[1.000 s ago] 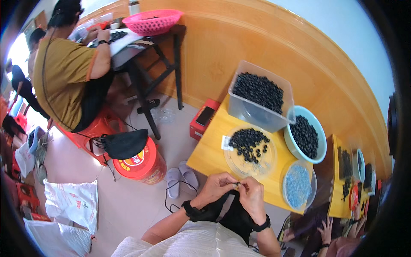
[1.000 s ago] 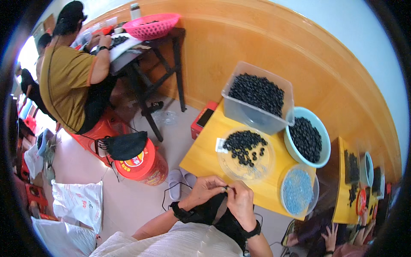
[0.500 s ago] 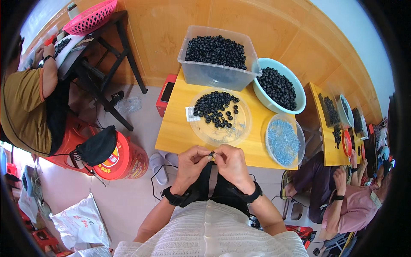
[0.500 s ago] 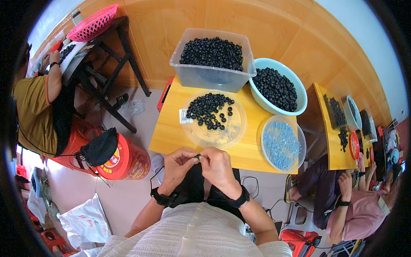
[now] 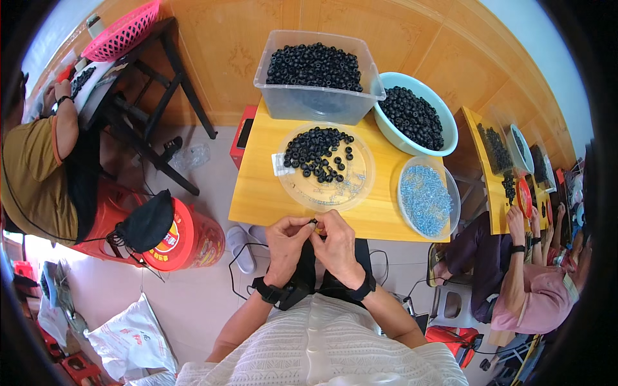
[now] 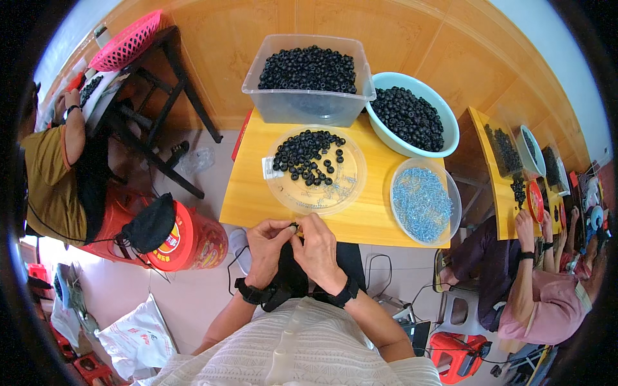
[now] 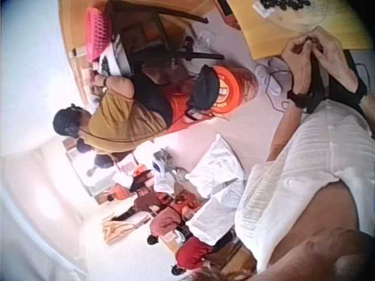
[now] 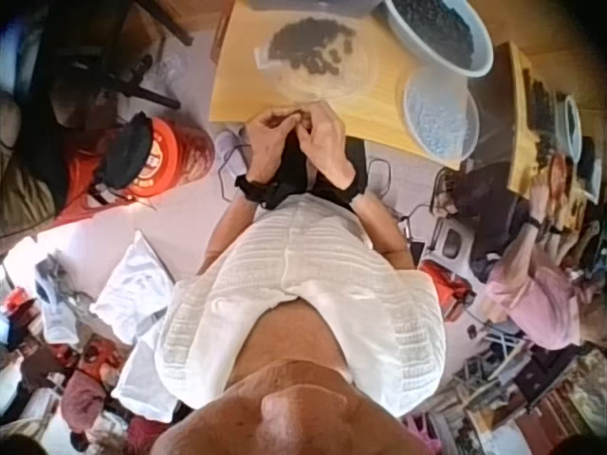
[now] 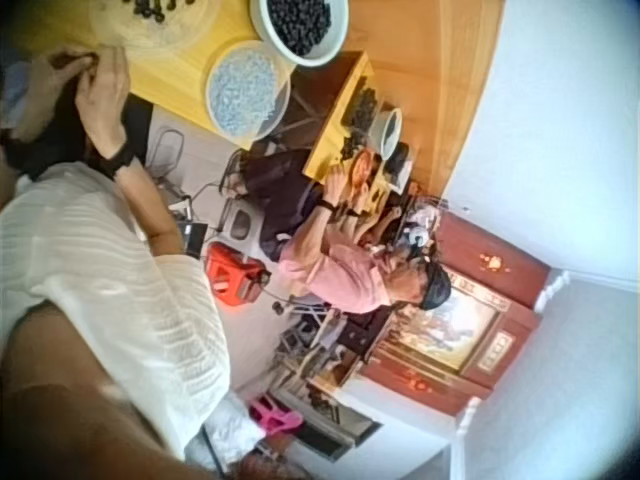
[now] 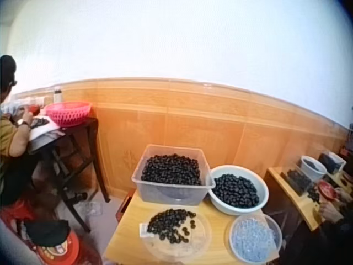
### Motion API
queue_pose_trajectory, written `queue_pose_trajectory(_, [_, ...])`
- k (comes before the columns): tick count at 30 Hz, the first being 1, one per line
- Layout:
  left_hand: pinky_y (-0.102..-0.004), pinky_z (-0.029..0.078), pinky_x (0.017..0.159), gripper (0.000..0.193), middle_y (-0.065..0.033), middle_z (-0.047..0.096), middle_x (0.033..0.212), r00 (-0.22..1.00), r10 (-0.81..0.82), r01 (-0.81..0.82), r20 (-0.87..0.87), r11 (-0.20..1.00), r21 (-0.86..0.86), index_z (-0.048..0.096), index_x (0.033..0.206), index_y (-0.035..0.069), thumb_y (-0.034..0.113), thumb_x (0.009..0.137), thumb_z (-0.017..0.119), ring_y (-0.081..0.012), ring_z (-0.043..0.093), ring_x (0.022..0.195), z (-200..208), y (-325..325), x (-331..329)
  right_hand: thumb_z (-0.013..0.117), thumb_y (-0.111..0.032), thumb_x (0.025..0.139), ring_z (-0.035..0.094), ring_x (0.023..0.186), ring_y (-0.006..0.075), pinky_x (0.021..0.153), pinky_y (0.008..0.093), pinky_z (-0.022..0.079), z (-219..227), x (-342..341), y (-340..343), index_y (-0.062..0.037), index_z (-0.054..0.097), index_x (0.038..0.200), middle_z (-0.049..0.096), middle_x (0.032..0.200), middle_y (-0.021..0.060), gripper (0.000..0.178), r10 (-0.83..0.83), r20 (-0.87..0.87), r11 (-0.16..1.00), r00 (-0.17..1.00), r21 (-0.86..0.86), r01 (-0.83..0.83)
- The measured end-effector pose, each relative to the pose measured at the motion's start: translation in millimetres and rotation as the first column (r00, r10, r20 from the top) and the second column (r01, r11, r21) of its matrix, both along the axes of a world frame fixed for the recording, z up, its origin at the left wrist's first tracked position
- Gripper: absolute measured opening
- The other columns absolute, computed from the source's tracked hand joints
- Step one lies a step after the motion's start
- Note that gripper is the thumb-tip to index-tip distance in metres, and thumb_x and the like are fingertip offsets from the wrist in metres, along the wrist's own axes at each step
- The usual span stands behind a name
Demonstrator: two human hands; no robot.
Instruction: Sorting and assembling small black rubber or plastic components at a workshop table.
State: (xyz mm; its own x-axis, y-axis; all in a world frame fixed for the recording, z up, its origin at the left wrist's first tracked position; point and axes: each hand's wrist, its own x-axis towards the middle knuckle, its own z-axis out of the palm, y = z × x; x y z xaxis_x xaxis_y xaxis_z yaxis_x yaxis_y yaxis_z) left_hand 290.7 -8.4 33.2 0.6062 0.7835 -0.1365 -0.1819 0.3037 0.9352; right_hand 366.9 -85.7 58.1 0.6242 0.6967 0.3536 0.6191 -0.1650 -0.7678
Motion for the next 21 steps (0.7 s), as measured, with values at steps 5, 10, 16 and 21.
queue_pose_trajectory(5, [-0.0204, 0.048, 0.067, 0.01, -0.007, 0.065, 0.08, 0.999, 0.043, -0.043, 0.004, 0.999, -0.007, 0.064, 0.083, -0.004, -0.007, 0.074, 0.064, -0.0094, 0.06, 0.07, -1.6, -4.2, -1.2, 0.06, 0.004, 0.069, 0.053, 0.071, 0.0377, 0.059, 0.042, 0.043, -4.4, -1.5, 0.8, 0.0026, 0.051, 0.085, 0.051, 0.078, 0.0182, 0.018, 0.005, 0.092, 0.999, 0.996, -0.053, 0.0])
queue_pose_trajectory(10, [-0.0205, 0.048, 0.067, 0.009, -0.0066, 0.065, 0.081, 0.996, 0.078, -0.078, 0.03, 0.997, 0.004, 0.064, 0.083, -0.003, -0.006, 0.075, 0.064, -0.0093, 0.059, 0.072, -4.5, -6.2, -0.4, 0.058, 0.003, 0.07, 0.053, 0.071, 0.0377, 0.058, 0.0421, 0.043, -5.5, -0.7, 2.9, 0.0018, 0.051, 0.084, 0.051, 0.078, 0.0171, 0.016, 0.024, 0.167, 0.998, 0.986, -0.058, -0.015])
queue_pose_trajectory(16, [-0.0207, 0.048, 0.069, 0.011, -0.0068, 0.064, 0.085, 0.991, 0.069, -0.058, 0.118, 0.993, -0.098, 0.061, 0.086, -0.001, -0.006, 0.075, 0.063, -0.0092, 0.059, 0.076, -2.7, -0.3, -1.0, 0.063, 0.002, 0.069, 0.056, 0.069, 0.0321, 0.058, 0.0368, 0.046, 0.5, 2.0, 4.1, 0.0024, 0.056, 0.091, 0.052, 0.078, 0.0148, 0.023, 0.023, -0.04, 0.998, 0.999, 0.056, -0.021])
queue_pose_trajectory(21, [-0.0242, 0.05, 0.072, 0.011, -0.007, 0.063, 0.09, 0.994, -0.053, 0.067, 0.092, 0.985, -0.162, 0.062, 0.092, -0.001, 0.005, 0.083, 0.059, -0.01, 0.059, 0.077, 2.8, 4.5, -2.2, 0.066, 0.004, 0.066, 0.056, 0.061, 0.024, 0.055, 0.0305, 0.046, -3.4, 8.8, 0.9, 0.0035, 0.06, 0.092, 0.053, 0.074, 0.0128, 0.026, -0.015, 0.109, 0.998, 0.994, 0.06, 0.008])
